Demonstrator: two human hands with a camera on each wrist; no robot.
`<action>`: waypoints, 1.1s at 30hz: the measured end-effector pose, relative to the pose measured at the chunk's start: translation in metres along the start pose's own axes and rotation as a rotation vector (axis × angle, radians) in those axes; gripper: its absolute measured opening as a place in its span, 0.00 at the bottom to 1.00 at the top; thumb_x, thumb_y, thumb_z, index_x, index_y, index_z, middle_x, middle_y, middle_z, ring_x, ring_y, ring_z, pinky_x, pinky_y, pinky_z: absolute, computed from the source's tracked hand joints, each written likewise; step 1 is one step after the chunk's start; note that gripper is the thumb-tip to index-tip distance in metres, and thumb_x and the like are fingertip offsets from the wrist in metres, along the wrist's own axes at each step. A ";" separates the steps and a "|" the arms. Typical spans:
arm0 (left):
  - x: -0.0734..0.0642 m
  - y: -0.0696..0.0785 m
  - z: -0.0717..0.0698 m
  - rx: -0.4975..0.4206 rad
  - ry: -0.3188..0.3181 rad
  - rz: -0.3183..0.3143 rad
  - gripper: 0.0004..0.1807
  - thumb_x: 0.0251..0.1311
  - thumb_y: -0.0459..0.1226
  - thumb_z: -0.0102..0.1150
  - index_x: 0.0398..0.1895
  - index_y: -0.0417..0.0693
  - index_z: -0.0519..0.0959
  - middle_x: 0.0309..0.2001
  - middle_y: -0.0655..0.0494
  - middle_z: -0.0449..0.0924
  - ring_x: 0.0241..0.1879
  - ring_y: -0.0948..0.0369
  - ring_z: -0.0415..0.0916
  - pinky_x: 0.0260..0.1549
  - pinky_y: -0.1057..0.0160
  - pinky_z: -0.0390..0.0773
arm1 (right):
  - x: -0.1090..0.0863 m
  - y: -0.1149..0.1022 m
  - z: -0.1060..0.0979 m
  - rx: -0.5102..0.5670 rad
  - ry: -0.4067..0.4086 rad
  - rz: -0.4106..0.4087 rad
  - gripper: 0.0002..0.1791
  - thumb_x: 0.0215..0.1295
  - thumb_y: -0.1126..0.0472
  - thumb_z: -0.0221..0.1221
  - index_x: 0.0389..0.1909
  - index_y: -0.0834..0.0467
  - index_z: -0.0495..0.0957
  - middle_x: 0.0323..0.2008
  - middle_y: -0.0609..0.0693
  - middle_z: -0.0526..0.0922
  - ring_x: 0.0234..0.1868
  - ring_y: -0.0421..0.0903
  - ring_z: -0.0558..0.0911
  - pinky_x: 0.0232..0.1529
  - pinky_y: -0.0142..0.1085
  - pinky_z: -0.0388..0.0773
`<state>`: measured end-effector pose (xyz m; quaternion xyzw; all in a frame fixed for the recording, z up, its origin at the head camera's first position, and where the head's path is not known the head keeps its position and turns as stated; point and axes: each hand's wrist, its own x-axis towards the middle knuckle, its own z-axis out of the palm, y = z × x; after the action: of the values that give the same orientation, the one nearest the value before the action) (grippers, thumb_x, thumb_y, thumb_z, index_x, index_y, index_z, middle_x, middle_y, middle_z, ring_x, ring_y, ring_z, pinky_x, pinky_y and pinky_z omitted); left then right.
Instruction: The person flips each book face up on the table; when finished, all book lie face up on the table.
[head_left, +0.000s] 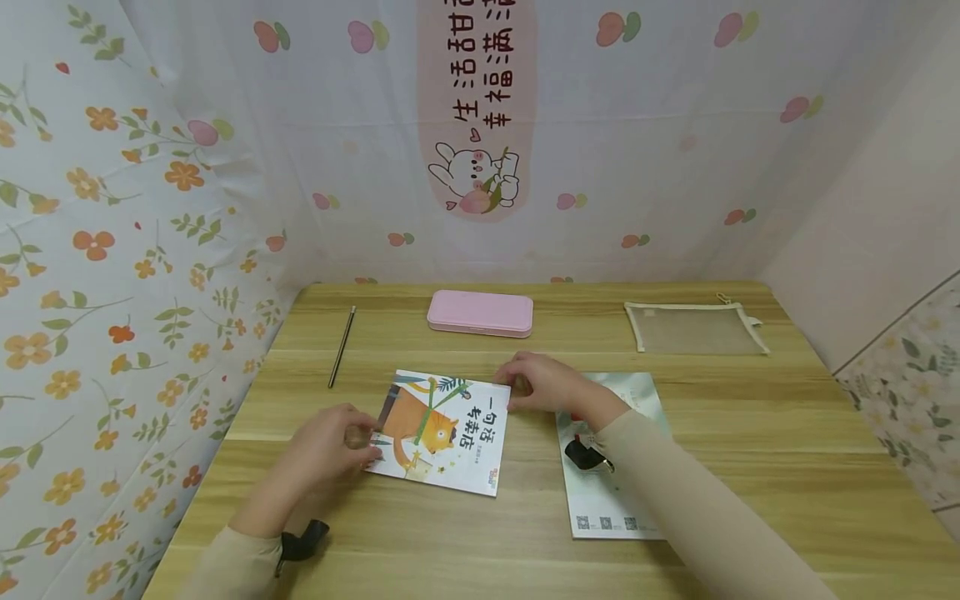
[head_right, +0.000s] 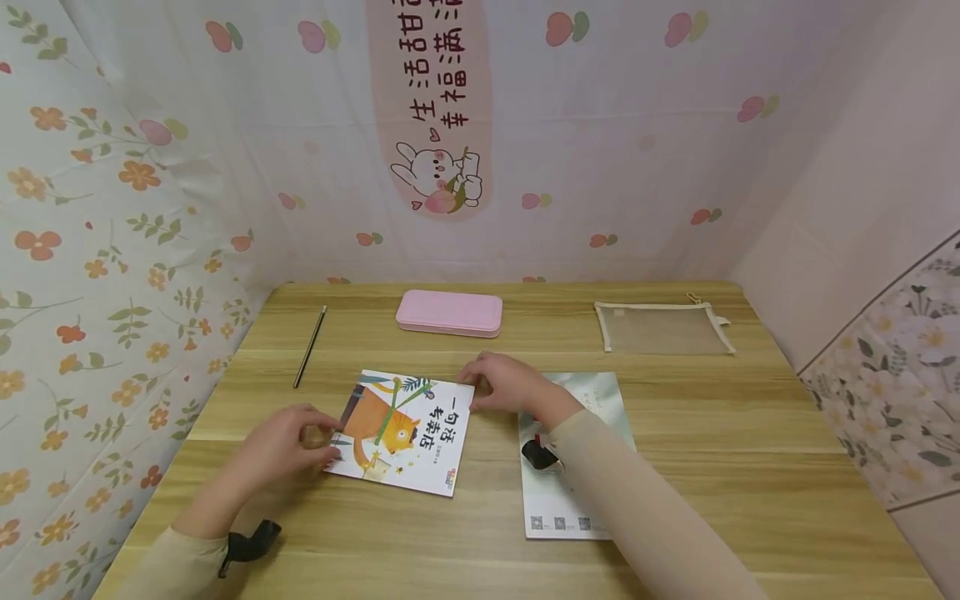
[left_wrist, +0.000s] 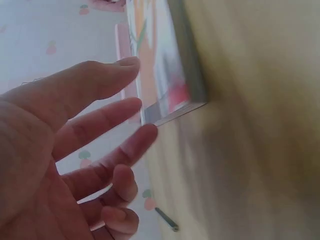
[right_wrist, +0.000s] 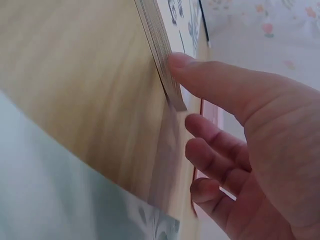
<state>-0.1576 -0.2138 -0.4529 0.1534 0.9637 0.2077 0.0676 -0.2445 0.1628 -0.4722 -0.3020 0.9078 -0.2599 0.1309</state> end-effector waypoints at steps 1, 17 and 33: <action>0.005 -0.001 -0.002 -0.013 -0.007 0.009 0.16 0.53 0.44 0.78 0.45 0.54 0.89 0.43 0.57 0.85 0.40 0.58 0.78 0.40 0.51 0.79 | -0.002 -0.003 0.001 -0.008 0.012 0.010 0.25 0.60 0.52 0.75 0.58 0.49 0.84 0.48 0.45 0.81 0.40 0.43 0.75 0.42 0.35 0.74; 0.089 -0.005 -0.015 -0.138 -0.062 0.158 0.22 0.60 0.35 0.73 0.58 0.44 0.84 0.55 0.44 0.81 0.41 0.52 0.73 0.40 0.54 0.75 | -0.037 -0.056 0.031 -0.033 0.002 0.007 0.25 0.56 0.47 0.76 0.54 0.46 0.85 0.46 0.43 0.81 0.36 0.41 0.75 0.37 0.34 0.73; 0.117 -0.019 -0.010 -0.117 -0.147 0.153 0.18 0.59 0.35 0.74 0.54 0.48 0.87 0.50 0.50 0.83 0.39 0.56 0.69 0.39 0.60 0.70 | -0.052 -0.074 0.052 -0.108 -0.015 0.040 0.35 0.42 0.37 0.80 0.55 0.39 0.84 0.50 0.39 0.74 0.38 0.36 0.74 0.34 0.31 0.70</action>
<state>-0.2749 -0.1965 -0.4601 0.2370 0.9280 0.2562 0.1308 -0.1476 0.1239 -0.4699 -0.2925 0.9253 -0.2057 0.1264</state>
